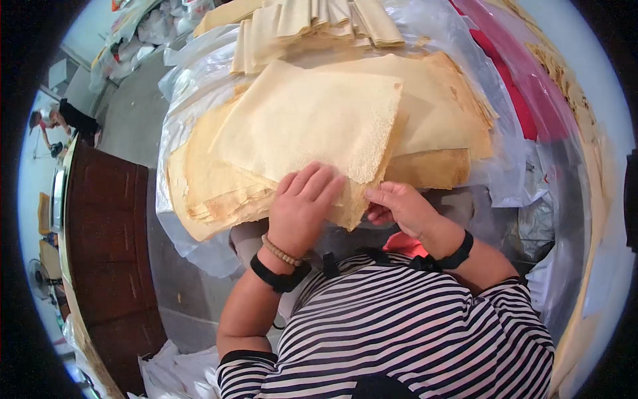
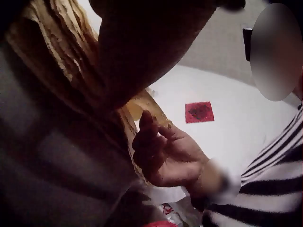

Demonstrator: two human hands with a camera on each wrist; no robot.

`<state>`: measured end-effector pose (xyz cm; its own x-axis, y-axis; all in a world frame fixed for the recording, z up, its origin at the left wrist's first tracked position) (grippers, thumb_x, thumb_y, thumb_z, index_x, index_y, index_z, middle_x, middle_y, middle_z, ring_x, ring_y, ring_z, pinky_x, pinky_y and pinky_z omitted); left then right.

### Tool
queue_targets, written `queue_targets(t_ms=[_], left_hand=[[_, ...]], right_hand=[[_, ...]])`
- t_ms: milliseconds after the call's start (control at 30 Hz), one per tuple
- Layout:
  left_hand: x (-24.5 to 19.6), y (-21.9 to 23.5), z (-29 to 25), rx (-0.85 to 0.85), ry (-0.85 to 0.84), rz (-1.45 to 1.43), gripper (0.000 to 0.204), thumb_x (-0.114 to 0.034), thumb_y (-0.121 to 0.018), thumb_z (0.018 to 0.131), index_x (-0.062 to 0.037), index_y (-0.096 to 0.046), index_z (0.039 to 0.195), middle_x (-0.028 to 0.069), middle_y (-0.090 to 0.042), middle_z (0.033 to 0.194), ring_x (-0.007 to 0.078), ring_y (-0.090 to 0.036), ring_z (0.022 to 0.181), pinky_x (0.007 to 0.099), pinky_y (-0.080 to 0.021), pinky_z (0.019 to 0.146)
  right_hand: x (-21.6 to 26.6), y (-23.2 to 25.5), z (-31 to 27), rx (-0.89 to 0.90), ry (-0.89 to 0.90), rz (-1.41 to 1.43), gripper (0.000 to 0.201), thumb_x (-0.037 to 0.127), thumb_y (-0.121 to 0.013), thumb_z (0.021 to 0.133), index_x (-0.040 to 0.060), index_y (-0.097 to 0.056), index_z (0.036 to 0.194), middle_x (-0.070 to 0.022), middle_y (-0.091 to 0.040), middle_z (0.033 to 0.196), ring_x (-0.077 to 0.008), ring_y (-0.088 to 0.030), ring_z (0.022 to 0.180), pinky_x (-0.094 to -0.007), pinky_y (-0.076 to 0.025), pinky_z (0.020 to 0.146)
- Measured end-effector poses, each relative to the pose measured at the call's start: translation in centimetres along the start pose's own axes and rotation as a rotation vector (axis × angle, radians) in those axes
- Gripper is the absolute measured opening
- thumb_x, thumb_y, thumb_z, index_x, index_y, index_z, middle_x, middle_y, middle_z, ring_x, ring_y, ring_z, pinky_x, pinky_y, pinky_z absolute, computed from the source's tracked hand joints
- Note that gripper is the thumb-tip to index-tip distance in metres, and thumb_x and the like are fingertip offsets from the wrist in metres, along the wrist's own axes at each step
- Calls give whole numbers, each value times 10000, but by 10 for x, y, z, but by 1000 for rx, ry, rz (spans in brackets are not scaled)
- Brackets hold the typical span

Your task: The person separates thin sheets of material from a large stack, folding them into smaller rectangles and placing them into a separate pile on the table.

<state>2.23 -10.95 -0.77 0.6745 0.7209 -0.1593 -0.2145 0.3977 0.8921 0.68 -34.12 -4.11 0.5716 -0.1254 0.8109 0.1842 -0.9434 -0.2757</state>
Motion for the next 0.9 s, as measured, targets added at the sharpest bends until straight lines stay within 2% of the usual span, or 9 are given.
queue_targets(t_ms=[133, 300, 400, 433, 533, 600, 667, 700, 900], left_hand=[[18, 6, -17, -109, 25, -42, 366, -81, -699, 748, -146, -730, 1107, 67, -690, 1212, 276, -633, 1216, 421, -516, 985], [8, 15, -14, -155, 48, -128, 399, -71, -692, 750, -148, -742, 1139, 82, -686, 1275, 323, -613, 1250, 452, -488, 1027], [16, 23, -23, -78, 82, -314, 331, -96, -698, 813, -123, -749, 1139, 130, -701, 1264, 364, -594, 1282, 463, -457, 1076], [25, 27, -29, -43, 86, -377, 286, -115, -705, 846, -110, -752, 1128, 152, -708, 1254, 381, -587, 1294, 465, -447, 1095], [49, 34, -50, -139, 210, -748, 281, -192, -708, 893, -90, -750, 1151, 161, -720, 1229, 369, -586, 1300, 487, -408, 1133], [66, 46, -65, -135, 260, -813, 326, -307, -708, 928, -87, -748, 1166, 161, -683, 1311, 368, -511, 1376, 509, -344, 1176], [74, 57, -72, -150, 269, -776, 348, -347, -707, 936, -90, -749, 1167, 166, -661, 1348, 374, -464, 1418, 507, -315, 1191], [76, 60, -74, -165, 270, -814, 294, -96, -758, 864, -137, -772, 1155, 130, -652, 1371, 351, -442, 1435, 460, -341, 1177], [71, 49, -91, -306, 376, -554, 440, -115, -784, 834, -126, -708, 1267, 133, -584, 1456, 376, -405, 1460, 485, -332, 1182]], right_hand=[[5, -9, -6, 18, 46, 15, 324, 329, -659, 989, 21, -715, 1074, -55, -704, 960, -154, -661, 834, -294, -546, 780], [9, -29, -14, 34, 0, -91, 294, 282, -650, 998, 6, -749, 1020, -83, -740, 946, -149, -689, 841, -285, -555, 808], [15, -41, -23, 150, 209, -365, 251, 268, -695, 961, 26, -764, 968, -56, -747, 925, -141, -699, 872, -308, -553, 829], [20, -40, -27, 186, 465, -487, 157, 191, -732, 915, 40, -776, 925, -78, -750, 905, -167, -705, 850, -313, -553, 819], [40, -8, -44, -39, 1017, -854, 188, 116, -770, 853, 49, -765, 1029, -119, -750, 935, -240, -717, 851, -326, -559, 820], [46, 16, -44, -468, 1128, -1025, 504, 94, -811, 778, 60, -670, 1260, -161, -718, 1137, -319, -697, 1018, -381, -538, 942], [68, 13, -34, -506, 1041, -1234, 697, 115, -835, 736, 59, -564, 1375, -178, -649, 1279, -343, -640, 1154, -426, -489, 1031], [76, 13, -30, -528, 993, -1336, 796, 125, -847, 715, 59, -511, 1433, -187, -615, 1351, -355, -611, 1222, -448, -464, 1076], [58, 3, 11, -270, 1083, -1407, 742, 204, -773, 791, 47, -480, 1454, -195, -539, 1452, -358, -523, 1344, -467, -391, 1155]])
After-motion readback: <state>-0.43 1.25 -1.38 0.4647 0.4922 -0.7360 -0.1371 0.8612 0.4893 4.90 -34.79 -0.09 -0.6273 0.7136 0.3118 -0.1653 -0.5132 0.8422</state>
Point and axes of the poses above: each hand's wrist, its own z-axis towards the middle knuckle, its own y-axis out of the back of the hand, x = y × z, the point moved 1 cm from there along z, towards the middle knuckle
